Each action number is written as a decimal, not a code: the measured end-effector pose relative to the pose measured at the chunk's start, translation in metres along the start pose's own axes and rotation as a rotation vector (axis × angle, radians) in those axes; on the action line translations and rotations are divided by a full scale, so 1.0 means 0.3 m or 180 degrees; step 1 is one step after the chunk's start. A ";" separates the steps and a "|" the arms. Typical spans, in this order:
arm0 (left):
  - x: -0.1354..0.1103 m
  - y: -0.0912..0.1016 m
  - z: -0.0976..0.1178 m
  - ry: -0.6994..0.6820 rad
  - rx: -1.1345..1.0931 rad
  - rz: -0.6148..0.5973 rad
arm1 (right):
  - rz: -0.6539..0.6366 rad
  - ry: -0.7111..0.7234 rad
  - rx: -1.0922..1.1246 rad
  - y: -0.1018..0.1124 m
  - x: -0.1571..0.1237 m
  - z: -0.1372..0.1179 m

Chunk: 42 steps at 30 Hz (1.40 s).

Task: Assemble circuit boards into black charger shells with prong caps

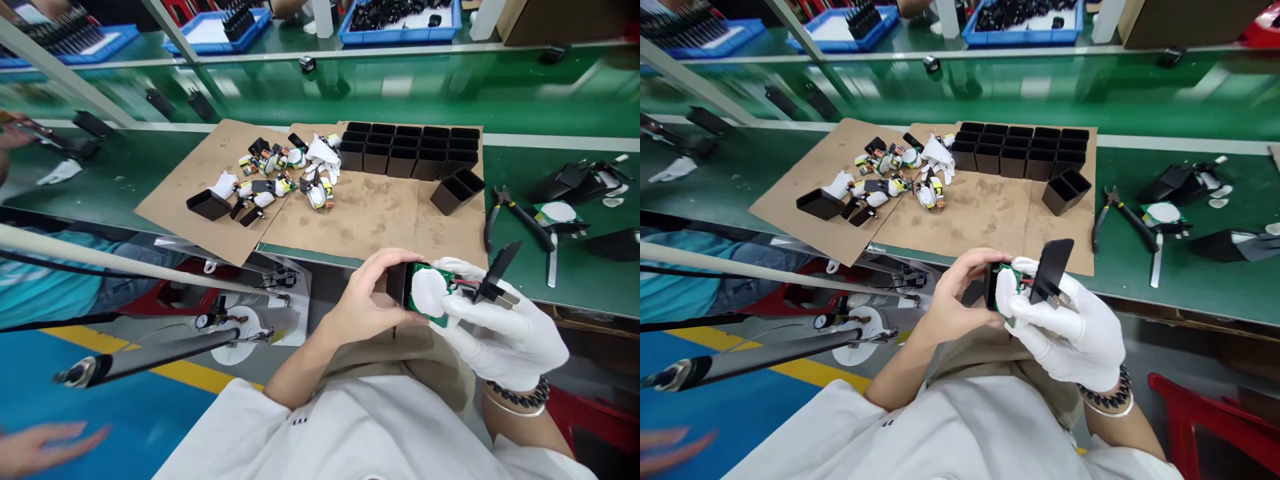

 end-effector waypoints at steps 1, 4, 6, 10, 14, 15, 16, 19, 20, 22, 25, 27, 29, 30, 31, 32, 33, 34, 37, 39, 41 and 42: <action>0.000 -0.001 0.001 0.0032 -0.0010 -0.0009 | -0.0002 0.0033 0.0013 0.000 0.006 0.000; 0.002 -0.002 0.004 0.0103 -0.0039 -0.0030 | -0.0005 0.0036 0.0000 -0.002 0.019 0.000; 0.003 -0.002 0.006 0.0128 -0.0042 -0.0037 | 0.0005 0.0021 -0.0056 -0.006 0.023 0.000; 0.007 -0.002 0.009 0.0121 -0.0043 -0.0057 | 0.0147 0.0018 -0.0063 -0.014 0.023 0.000; 0.011 0.000 0.011 0.0131 0.0062 -0.0068 | 0.0376 -0.0003 0.0055 -0.020 0.021 0.004; 0.012 0.001 0.012 0.0109 0.0079 -0.0072 | 0.0405 -0.0014 0.0073 -0.020 0.020 0.004; 0.013 0.002 0.012 0.0077 0.0093 -0.0081 | 0.0425 -0.0021 0.0090 -0.020 0.020 0.005; 0.014 0.003 0.014 -0.0022 0.0137 -0.0111 | 0.0361 -0.0105 0.0139 -0.018 0.020 0.006; 0.015 0.004 0.014 -0.0042 0.0154 -0.0113 | 0.0326 -0.0144 0.0143 -0.018 0.021 0.006; 0.015 0.005 0.014 -0.0079 0.0198 -0.0109 | 0.0284 -0.0183 0.0129 -0.016 0.025 0.005; 0.016 0.007 0.013 -0.0141 0.0283 -0.0115 | 0.0206 -0.0174 0.0140 -0.014 0.035 0.000; 0.015 0.008 0.012 -0.0182 0.0314 -0.0137 | 0.0065 -0.0139 0.0120 -0.012 0.040 -0.005; 0.014 0.010 0.010 -0.0226 0.0305 -0.0161 | -0.0043 -0.0107 0.0052 -0.008 0.042 -0.010; 0.013 0.011 0.009 -0.0258 0.0290 -0.0178 | -0.0081 -0.0092 0.0012 -0.006 0.043 -0.012; 0.013 0.012 0.009 -0.0289 0.0275 -0.0185 | -0.0128 -0.0083 -0.0015 -0.003 0.042 -0.014; 0.012 0.013 0.008 -0.0332 0.0258 -0.0185 | -0.0181 -0.0062 -0.0020 0.000 0.042 -0.016; 0.011 0.013 0.007 -0.0382 0.0237 -0.0185 | -0.0239 -0.0032 -0.0009 0.002 0.043 -0.018; 0.010 0.013 0.006 -0.0430 0.0209 -0.0180 | -0.0304 0.0015 0.0004 0.004 0.043 -0.021; 0.008 0.012 0.000 -0.0522 0.0073 -0.0170 | -0.0439 0.0022 -0.0038 0.008 0.047 -0.028; 0.007 0.011 -0.006 -0.0538 -0.0022 -0.0169 | -0.0433 -0.0021 -0.0136 0.008 0.053 -0.032; 0.006 0.010 -0.013 -0.0577 -0.0080 -0.0161 | -0.0439 0.0003 -0.0124 0.006 0.059 -0.035; 0.005 0.010 -0.017 -0.0602 -0.0094 -0.0152 | -0.0449 0.0045 -0.0080 0.005 0.063 -0.036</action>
Point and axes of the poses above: each hand's wrist, its own x-axis towards the middle knuckle, its own y-axis out of the back of the hand, z = x × y, the point moved 2 cm from there along x, towards the middle knuckle
